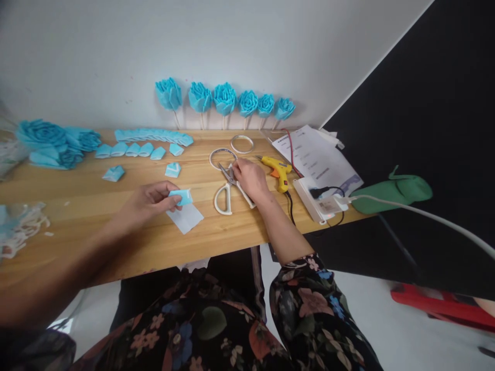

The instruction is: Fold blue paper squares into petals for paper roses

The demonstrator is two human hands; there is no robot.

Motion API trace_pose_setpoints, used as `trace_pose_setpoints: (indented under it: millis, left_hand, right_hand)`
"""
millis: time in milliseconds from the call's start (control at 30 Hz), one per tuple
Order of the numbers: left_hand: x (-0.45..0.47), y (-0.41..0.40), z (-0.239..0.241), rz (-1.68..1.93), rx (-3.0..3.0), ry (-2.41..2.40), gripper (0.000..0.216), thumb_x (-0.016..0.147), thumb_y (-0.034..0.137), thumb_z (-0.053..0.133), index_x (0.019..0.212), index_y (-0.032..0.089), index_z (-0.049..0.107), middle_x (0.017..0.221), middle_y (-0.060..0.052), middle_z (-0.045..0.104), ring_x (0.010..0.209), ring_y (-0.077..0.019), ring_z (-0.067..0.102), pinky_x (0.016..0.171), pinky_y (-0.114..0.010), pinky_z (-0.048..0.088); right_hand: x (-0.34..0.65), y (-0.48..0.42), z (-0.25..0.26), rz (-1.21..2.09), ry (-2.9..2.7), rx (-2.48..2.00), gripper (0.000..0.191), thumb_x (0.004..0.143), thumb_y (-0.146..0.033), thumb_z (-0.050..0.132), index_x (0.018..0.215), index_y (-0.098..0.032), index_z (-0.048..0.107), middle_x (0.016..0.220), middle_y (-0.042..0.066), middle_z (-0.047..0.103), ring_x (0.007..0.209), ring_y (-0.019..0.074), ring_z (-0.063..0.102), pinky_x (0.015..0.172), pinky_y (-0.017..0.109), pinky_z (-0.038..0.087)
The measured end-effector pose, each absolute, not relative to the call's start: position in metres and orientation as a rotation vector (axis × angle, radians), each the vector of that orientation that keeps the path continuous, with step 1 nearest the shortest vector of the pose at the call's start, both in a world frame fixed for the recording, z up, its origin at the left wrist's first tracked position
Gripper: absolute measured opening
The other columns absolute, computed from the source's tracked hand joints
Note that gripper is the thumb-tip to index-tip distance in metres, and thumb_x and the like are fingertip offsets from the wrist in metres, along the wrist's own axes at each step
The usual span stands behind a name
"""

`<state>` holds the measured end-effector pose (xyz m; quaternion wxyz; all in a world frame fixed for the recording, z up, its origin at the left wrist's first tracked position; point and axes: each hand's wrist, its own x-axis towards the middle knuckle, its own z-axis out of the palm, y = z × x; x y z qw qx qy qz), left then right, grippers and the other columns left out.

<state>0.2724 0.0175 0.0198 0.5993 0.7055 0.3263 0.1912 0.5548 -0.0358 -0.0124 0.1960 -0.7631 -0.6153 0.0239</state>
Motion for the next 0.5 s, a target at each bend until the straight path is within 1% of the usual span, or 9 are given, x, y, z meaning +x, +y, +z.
trace_pose_setpoints:
  millis: [100,267,400,500]
  left_hand:
    - [0.274,0.011,0.021,0.396,1.667,0.713,0.025,0.08,0.041,0.067,0.079,0.017,0.062,0.072,-0.002,0.068,0.066,-0.0142,0.061,0.061,-0.025,0.049]
    - [0.278,0.008,0.028,0.373,1.816,0.673,0.023,0.084,0.04,0.063,0.08,0.018,0.064,0.074,-0.002,0.067,0.067,-0.0143,0.06,0.062,-0.024,0.047]
    - [0.291,0.003,0.035,0.342,2.019,0.551,0.018,0.085,0.034,0.059,0.083,0.018,0.068,0.078,-0.002,0.071,0.069,-0.0142,0.061,0.064,-0.024,0.045]
    - [0.306,-0.003,0.029,0.297,2.144,0.443,0.017,0.085,0.027,0.057,0.089,0.019,0.071,0.085,-0.003,0.075,0.072,-0.0149,0.064,0.069,-0.025,0.045]
  right_hand:
    - [0.561,-0.039,-0.014,0.098,-1.757,-2.047,0.02,0.097,-0.023,0.052,0.093,-0.019,0.071,0.09,0.008,0.075,0.086,0.0234,0.066,0.075,0.031,0.042]
    - [0.568,-0.041,-0.015,0.168,-1.751,-1.969,0.021,0.096,-0.023,0.051,0.095,-0.02,0.072,0.091,0.006,0.076,0.084,0.0212,0.066,0.074,0.029,0.042]
    - [0.568,-0.04,-0.016,0.186,-1.736,-1.957,0.023,0.097,-0.025,0.05,0.09,-0.02,0.072,0.086,0.005,0.075,0.078,0.0201,0.064,0.071,0.029,0.041]
    - [0.569,-0.039,-0.016,0.224,-1.71,-1.955,0.025,0.097,-0.027,0.05,0.088,-0.02,0.072,0.083,0.005,0.075,0.076,0.0196,0.064,0.069,0.029,0.042]
